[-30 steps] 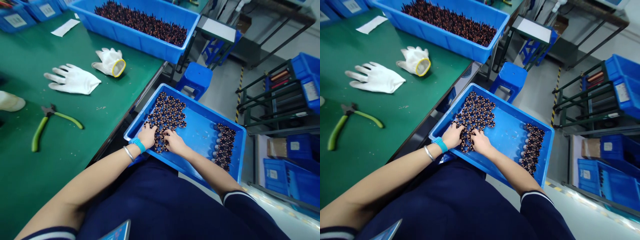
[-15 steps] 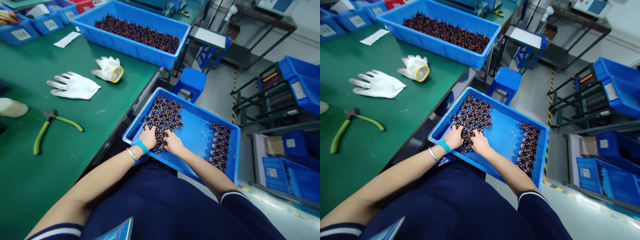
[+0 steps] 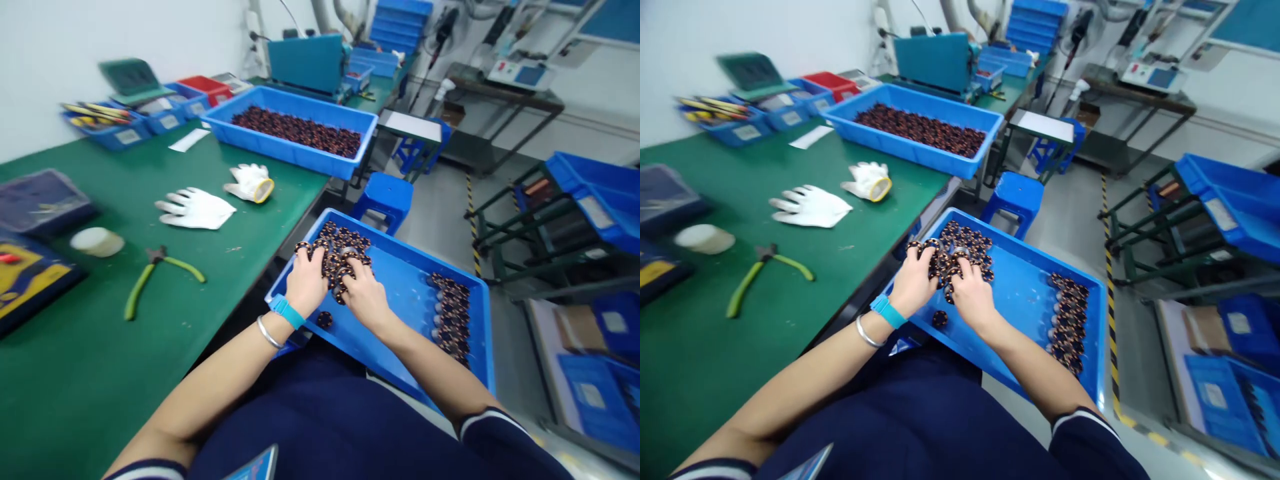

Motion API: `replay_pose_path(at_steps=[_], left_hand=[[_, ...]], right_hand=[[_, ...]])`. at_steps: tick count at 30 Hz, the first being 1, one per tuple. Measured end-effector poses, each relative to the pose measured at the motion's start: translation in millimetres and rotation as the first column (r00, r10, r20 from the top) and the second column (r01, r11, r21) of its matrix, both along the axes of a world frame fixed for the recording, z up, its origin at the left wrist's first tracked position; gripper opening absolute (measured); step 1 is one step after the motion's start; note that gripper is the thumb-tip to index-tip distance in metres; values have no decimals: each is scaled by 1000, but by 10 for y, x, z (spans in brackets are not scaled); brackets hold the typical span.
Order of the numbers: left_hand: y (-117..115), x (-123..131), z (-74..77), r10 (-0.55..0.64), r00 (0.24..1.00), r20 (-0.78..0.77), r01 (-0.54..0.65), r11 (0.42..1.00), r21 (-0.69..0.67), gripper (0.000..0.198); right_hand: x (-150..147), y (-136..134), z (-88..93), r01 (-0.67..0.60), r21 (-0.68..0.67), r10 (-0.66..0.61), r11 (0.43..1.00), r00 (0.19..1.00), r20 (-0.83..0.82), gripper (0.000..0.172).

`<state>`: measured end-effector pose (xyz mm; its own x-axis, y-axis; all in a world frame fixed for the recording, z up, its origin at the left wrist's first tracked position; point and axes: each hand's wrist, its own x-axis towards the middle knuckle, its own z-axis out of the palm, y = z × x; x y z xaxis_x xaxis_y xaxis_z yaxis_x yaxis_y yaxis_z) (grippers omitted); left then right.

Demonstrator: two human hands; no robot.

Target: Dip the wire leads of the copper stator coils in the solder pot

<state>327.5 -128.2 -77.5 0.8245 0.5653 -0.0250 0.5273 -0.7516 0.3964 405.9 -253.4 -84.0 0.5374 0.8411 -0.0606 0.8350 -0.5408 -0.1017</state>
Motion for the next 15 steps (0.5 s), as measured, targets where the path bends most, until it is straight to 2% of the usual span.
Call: replay_pose_path(at_steps=[4, 6, 8, 11, 15], left_hand=[[157, -330, 397, 143, 977, 157, -149, 988, 29, 62], [309, -568, 571, 254, 945, 205, -269, 962, 48, 62], [483, -902, 706, 373, 897, 239, -399, 914, 69, 61], [616, -1638, 796, 514, 814, 271, -557, 823, 112, 58], [662, -2816, 746, 640, 718, 274, -694, 688, 212, 45]], right_hand=[[-149, 288, 370, -163, 93, 148, 982, 977, 153, 18], [-269, 539, 531, -290, 149, 251, 945, 938, 238, 18], [-465, 848, 667, -430, 195, 366, 882, 884, 292, 19], [-987, 1272, 821, -617, 221, 559, 755, 783, 273, 20], [-2001, 1692, 897, -850, 221, 832, 479, 520, 196, 21]])
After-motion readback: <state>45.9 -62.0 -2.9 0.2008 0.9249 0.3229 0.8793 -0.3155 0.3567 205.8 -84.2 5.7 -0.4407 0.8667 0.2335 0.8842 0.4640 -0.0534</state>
